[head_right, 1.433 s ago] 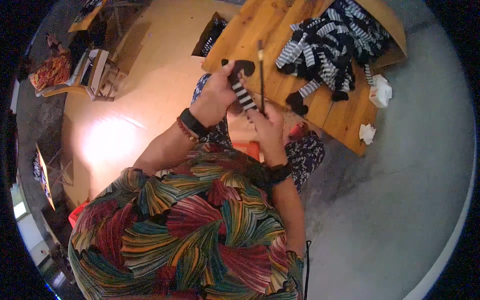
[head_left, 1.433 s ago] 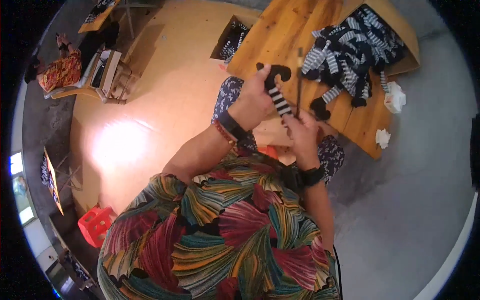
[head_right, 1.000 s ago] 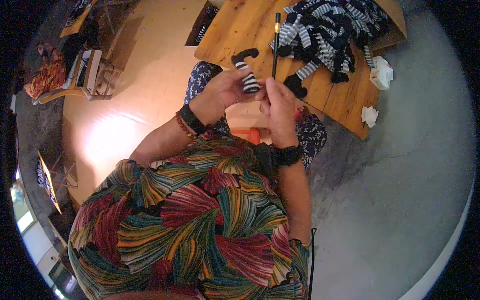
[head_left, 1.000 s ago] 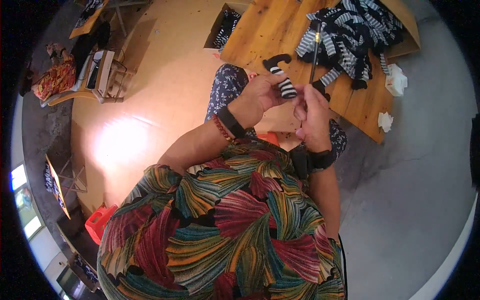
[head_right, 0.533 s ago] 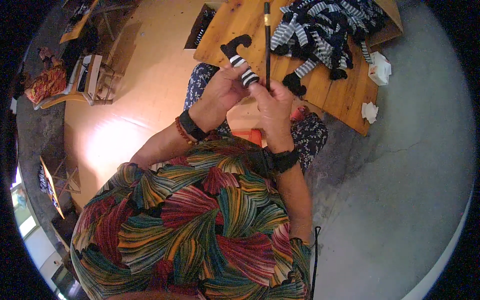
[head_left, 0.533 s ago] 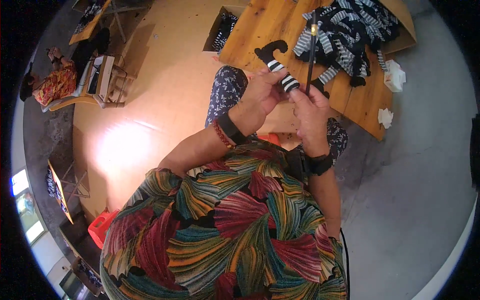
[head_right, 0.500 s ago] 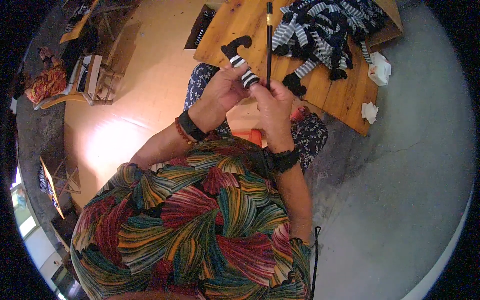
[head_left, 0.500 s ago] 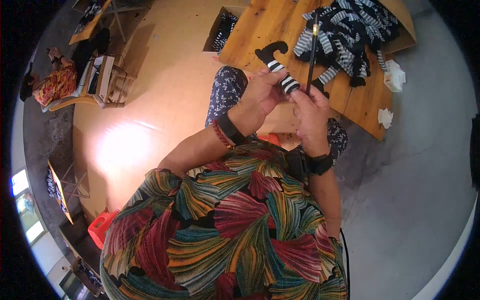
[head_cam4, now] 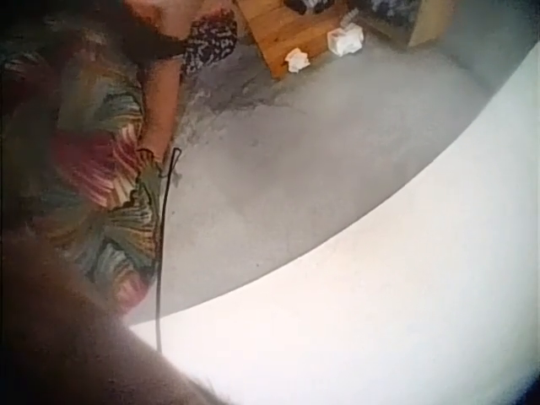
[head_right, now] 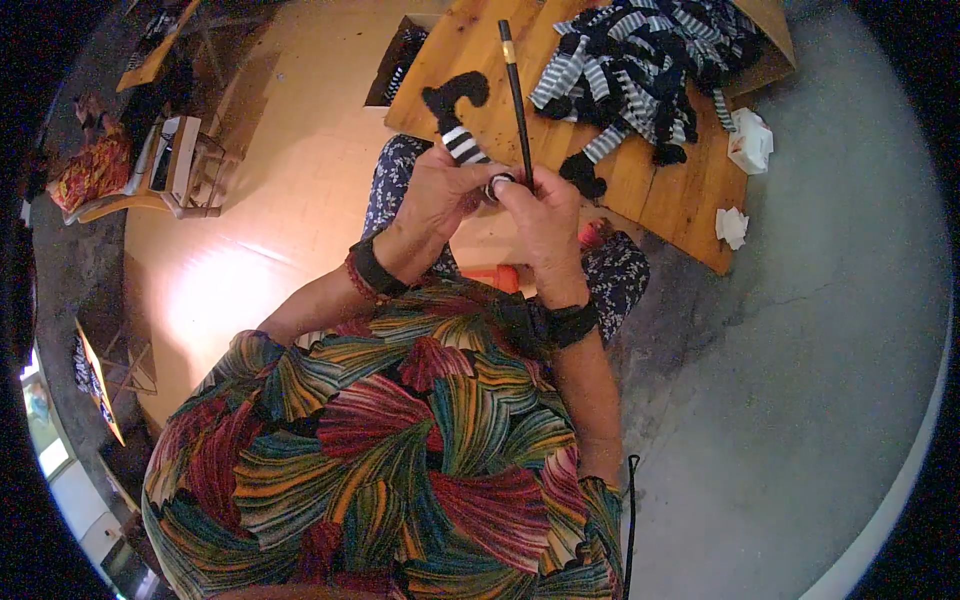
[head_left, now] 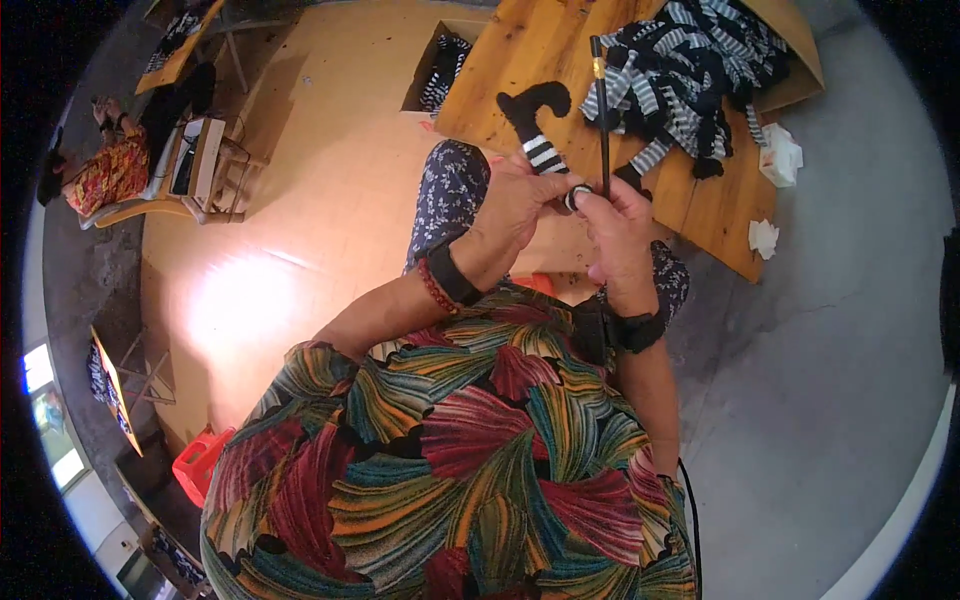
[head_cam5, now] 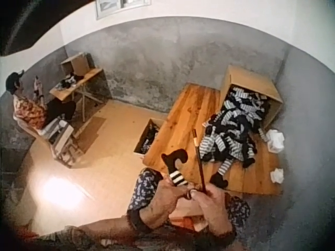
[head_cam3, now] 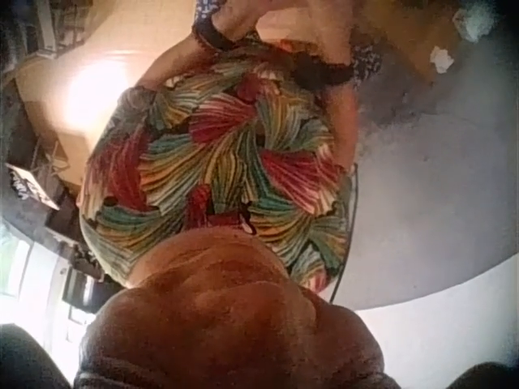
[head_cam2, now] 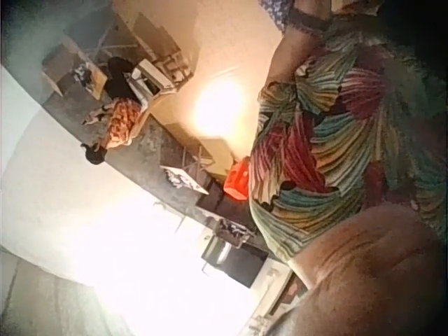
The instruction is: The worker uses a wooden stick to turn small sewn fabric tubes inside out for garment manufacturing.
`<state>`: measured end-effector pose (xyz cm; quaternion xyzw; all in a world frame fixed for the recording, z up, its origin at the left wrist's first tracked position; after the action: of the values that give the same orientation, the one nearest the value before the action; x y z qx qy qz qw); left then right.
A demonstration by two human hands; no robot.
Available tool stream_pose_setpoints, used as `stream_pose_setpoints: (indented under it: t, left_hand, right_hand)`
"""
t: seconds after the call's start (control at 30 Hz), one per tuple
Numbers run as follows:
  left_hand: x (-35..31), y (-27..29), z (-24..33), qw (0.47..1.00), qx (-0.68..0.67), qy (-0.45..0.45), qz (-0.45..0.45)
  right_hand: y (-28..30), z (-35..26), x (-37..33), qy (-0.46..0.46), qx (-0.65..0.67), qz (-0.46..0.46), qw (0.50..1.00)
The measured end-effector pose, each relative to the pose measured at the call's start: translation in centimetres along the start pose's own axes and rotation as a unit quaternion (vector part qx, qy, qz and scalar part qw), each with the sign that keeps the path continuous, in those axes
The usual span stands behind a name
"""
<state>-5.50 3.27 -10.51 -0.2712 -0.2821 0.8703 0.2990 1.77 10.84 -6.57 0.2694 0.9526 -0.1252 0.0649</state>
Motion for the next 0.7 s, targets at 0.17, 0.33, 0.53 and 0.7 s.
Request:
stream_pose_setpoints:
  t: [0.17,0.33,0.53,0.7]
  left_hand:
    - [-0.2,-0.2,1.5,0.998,-0.023,-0.05,0.012]
    - [-0.7,-0.5,1.5,0.997,-0.008,-0.071,0.025]
    - [-0.8,-0.4,1.2,0.999,-0.007,-0.028,0.018]
    - [-0.4,-0.3,1.3,0.997,-0.014,-0.068,0.013]
  right_hand:
    - [1.0,0.0,0.7,0.047,-0.092,0.02,0.994]
    - [0.4,-0.3,0.0,0.032,-0.007,0.02,0.999]
    - [0.7,-1.2,0.4,0.094,-0.233,0.01,0.968]
    - [1.3,-1.6,0.7,0.183,-0.464,0.056,0.865]
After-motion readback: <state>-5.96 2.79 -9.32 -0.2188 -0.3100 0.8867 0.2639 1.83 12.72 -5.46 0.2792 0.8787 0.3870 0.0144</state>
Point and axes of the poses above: each hand's wrist, its own x-axis towards the middle knuckle, its own y-axis out of the back of the hand, z = x × y, the point moved 10 cm from there along x, towards the middle knuckle, and after that the axes turned 3 degrees about y, right-handed, at the moved point
